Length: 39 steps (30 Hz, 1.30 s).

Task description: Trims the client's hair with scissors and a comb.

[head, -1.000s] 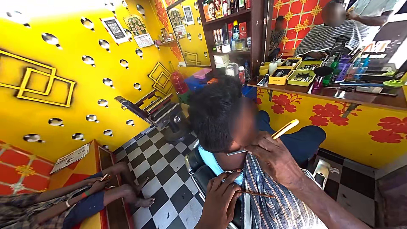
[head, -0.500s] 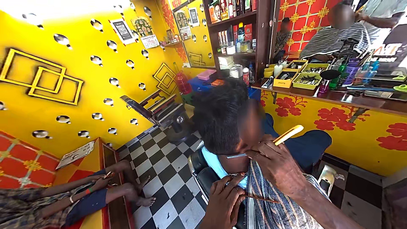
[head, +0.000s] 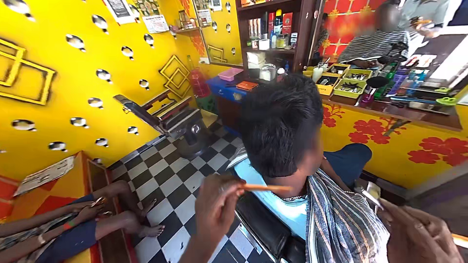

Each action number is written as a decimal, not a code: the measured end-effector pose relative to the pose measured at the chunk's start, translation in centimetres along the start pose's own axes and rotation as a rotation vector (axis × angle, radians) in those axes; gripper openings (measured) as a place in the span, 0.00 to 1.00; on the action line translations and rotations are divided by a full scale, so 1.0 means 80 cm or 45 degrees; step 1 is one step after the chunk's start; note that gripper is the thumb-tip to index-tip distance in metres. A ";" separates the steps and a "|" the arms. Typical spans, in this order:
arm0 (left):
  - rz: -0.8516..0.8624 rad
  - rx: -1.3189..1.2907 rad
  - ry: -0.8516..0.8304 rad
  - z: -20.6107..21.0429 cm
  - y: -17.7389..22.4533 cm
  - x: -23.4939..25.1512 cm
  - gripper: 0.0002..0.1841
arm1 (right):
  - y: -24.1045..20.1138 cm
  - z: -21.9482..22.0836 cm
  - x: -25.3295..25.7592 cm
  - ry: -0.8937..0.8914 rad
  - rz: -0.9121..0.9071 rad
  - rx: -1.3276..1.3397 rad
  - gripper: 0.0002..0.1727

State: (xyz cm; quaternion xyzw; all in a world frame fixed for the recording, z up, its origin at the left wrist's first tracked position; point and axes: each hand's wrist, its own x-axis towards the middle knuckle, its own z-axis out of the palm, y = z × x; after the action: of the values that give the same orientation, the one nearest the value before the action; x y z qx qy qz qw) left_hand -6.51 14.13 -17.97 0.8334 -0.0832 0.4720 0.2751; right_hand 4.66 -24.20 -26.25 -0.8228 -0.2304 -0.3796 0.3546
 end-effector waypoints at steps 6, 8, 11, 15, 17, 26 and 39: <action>0.202 -0.350 -0.130 0.023 -0.056 0.089 0.07 | -0.089 -0.020 -0.084 0.143 0.122 -0.268 0.11; 0.253 -0.373 -0.168 0.035 -0.064 0.102 0.08 | -0.132 -0.023 -0.087 0.322 0.256 -0.292 0.11; 0.323 -0.429 -0.202 0.039 -0.073 0.116 0.09 | -0.180 -0.027 -0.112 0.321 0.404 -0.323 0.12; 0.397 -0.447 -0.238 0.044 -0.076 0.132 0.09 | -0.242 -0.032 -0.145 0.245 0.436 -0.507 0.11; 0.441 -0.433 -0.256 0.048 -0.076 0.141 0.09 | -0.253 -0.029 -0.150 0.275 0.421 -0.566 0.11; 0.566 -0.431 -0.095 0.049 -0.088 0.115 0.07 | -0.223 0.023 -0.110 0.450 0.420 -0.464 0.11; 0.679 -0.482 -0.734 0.061 -0.121 0.023 0.10 | -0.258 0.051 -0.009 0.217 0.284 -0.360 0.11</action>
State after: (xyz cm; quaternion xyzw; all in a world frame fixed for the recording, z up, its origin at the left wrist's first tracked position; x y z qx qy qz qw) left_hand 2.01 19.83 -22.08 0.8153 -0.4541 0.2509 0.2571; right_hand -7.25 -7.92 -20.25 -0.8498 -0.0514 -0.4347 0.2935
